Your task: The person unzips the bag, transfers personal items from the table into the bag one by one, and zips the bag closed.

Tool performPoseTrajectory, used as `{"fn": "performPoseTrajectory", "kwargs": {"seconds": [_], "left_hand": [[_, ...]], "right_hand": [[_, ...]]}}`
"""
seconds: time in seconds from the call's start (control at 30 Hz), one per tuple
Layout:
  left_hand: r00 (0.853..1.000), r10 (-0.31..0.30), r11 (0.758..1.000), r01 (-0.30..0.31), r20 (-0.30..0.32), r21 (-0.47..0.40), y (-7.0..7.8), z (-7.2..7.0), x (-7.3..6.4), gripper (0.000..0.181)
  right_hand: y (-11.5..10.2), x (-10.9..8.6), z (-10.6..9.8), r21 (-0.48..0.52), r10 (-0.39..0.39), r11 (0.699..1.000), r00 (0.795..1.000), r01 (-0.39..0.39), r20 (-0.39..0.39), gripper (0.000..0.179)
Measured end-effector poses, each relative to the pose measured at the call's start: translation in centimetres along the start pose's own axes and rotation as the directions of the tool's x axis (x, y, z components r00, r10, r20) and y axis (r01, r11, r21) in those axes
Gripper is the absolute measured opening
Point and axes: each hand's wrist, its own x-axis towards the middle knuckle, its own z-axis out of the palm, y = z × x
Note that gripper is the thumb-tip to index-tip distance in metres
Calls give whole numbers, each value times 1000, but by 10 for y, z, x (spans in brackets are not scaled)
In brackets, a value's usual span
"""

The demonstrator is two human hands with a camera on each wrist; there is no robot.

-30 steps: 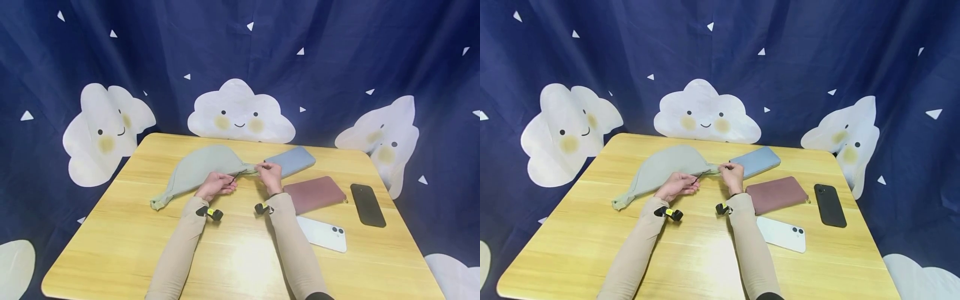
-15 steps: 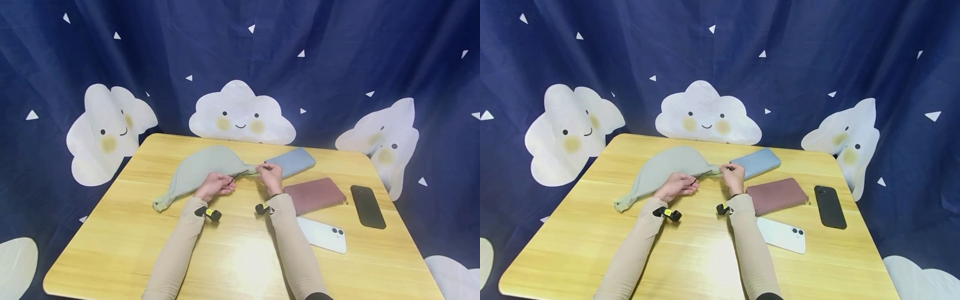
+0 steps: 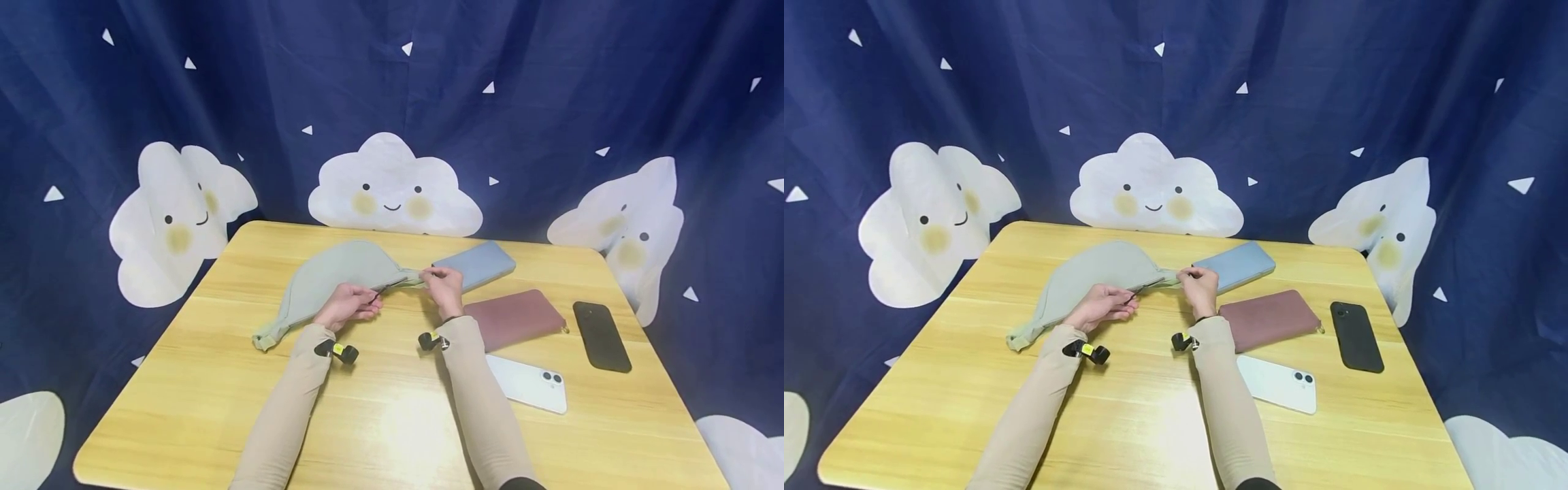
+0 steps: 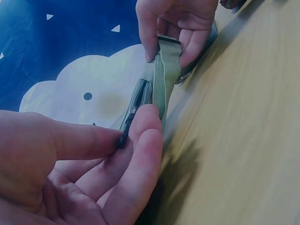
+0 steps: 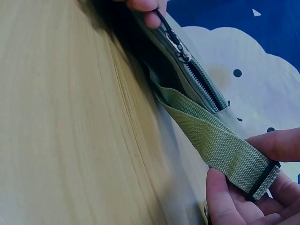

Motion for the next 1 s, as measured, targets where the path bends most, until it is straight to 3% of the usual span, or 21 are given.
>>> {"fn": "performPoseTrajectory", "kwargs": {"seconds": [0.5,1.0], "left_hand": [[1000,-11,1000,11,4,-9,1,-4,-7,31],[1000,-1,999,1,-2,39,-2,-8,-15,33]], "right_hand": [[0,1,-2,0,0,1000,1000,0,-11,25],[4,5,-2,7,-12,1000,1000,13,-24,23]]}}
